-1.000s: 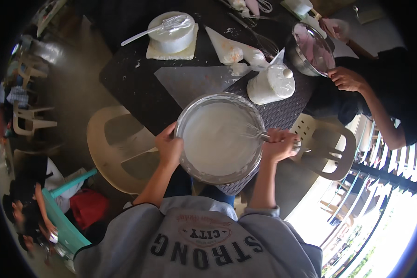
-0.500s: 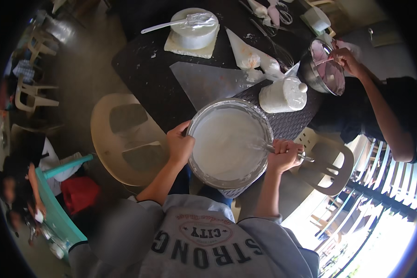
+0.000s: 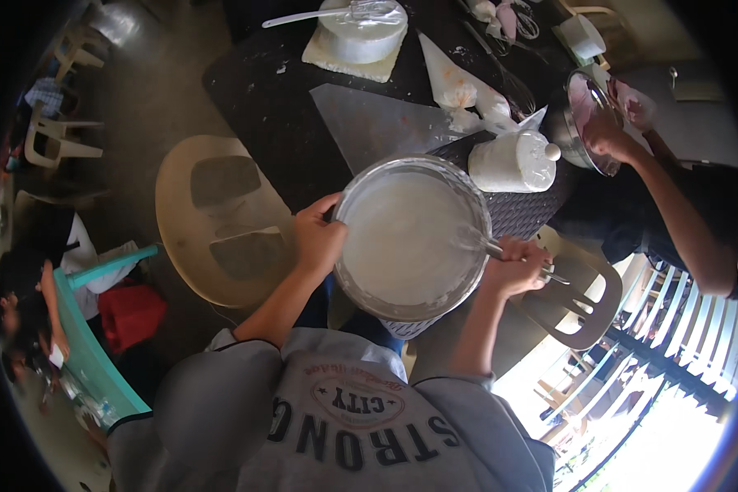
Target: The person whisks a white creamy mixture in a metal bowl using a whisk. They hold the bowl with one hand and whisk with the other, maintaining a consistent motion throughout the clip.
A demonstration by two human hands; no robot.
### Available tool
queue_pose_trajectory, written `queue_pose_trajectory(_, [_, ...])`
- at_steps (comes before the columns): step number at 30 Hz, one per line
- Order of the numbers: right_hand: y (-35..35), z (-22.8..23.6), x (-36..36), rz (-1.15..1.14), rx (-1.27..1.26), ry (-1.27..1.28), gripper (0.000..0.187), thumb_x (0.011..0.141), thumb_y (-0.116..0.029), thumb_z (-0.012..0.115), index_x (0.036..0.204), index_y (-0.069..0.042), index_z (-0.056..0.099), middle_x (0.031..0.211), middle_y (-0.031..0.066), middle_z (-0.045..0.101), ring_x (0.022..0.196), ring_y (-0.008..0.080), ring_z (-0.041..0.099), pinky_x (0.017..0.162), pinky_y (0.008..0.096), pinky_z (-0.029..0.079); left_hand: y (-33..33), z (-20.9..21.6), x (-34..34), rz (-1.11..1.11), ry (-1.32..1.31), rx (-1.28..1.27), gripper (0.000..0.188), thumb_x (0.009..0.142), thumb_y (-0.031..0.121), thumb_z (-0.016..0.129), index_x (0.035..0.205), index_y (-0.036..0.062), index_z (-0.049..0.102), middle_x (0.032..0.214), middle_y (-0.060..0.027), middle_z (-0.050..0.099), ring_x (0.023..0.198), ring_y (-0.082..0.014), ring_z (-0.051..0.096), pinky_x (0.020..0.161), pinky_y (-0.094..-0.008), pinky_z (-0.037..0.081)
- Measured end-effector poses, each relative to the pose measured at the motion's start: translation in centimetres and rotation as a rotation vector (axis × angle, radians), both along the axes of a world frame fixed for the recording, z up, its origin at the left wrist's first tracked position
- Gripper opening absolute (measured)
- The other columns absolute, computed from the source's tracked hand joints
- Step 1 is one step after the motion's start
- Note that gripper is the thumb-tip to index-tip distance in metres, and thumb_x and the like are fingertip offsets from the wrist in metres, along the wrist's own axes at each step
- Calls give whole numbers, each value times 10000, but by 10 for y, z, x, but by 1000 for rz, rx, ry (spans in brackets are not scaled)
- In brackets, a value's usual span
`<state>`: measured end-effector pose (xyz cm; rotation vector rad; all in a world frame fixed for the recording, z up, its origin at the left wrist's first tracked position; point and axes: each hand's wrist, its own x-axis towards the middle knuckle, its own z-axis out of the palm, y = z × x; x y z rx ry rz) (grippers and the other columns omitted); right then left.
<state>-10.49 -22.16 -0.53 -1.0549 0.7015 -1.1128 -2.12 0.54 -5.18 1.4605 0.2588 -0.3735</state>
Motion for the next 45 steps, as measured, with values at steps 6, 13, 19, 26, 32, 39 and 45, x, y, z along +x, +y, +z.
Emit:
queue_pose_trajectory(6, [23, -3, -7, 103, 68, -16, 231, 663, 46, 407, 528, -103, 295, 401, 0, 262, 323, 96, 259, 351, 257, 248, 12, 0, -4, 11, 11, 6, 496, 575, -121, 414, 1015, -13, 616, 739, -69, 620, 530, -62, 511, 464, -190, 375])
queue_pose_trajectory(13, [43, 7, -10, 208, 110, -35, 223, 665, 54, 407, 535, -91, 299, 402, 2, 278, 330, 87, 264, 352, 252, 249, 11, -1, -4, 12, 11, -25, 497, 537, -133, 427, 991, -50, 610, 731, -75, 606, 512, -87, 508, 407, -212, 344])
queue_pose_trajectory(19, [64, 8, 0, 334, 179, 107, 263, 729, -70, 439, 495, -96, 323, 416, 2, 246, 361, 91, 275, 374, 266, 277, 12, -8, -1, -40, -73, 51, 488, 539, -145, 431, 980, -46, 615, 731, -70, 605, 511, -85, 508, 403, -210, 343])
queue_pose_trajectory(26, [37, -16, 5, 283, -123, 93, 234, 718, -70, 423, 487, -63, 387, 410, 24, 384, 336, 104, 373, 325, 244, 294, 10, -6, -3, -71, -55, 116, 476, 560, -145, 428, 992, -50, 605, 752, -78, 606, 512, -83, 505, 403, -209, 344])
queue_pose_trajectory(32, [42, -20, 9, 157, -126, -25, 233, 695, -97, 411, 466, -62, 385, 405, 55, 425, 325, 109, 402, 328, 231, 309, 10, -6, -1, -51, -61, 93, 482, 580, -117, 412, 1002, -19, 623, 696, -52, 621, 459, -39, 479, 399, -183, 336])
queue_pose_trajectory(39, [54, -16, 15, 54, -159, 41, 215, 667, -44, 418, 469, -69, 339, 412, 44, 375, 331, 121, 379, 334, 287, 328, 5, -2, 0, -52, -43, 70, 478, 583, -117, 409, 993, -10, 632, 728, -60, 632, 489, -47, 498, 432, -181, 366])
queue_pose_trajectory(45, [13, -11, 4, 66, -74, -17, 143, 718, 4, 423, 612, -84, 384, 407, 23, 311, 328, 126, 318, 401, 313, 367, 1, 1, 2, -62, -92, 190, 475, 577, -115, 413, 976, 1, 643, 728, -56, 637, 497, -48, 503, 440, -183, 373])
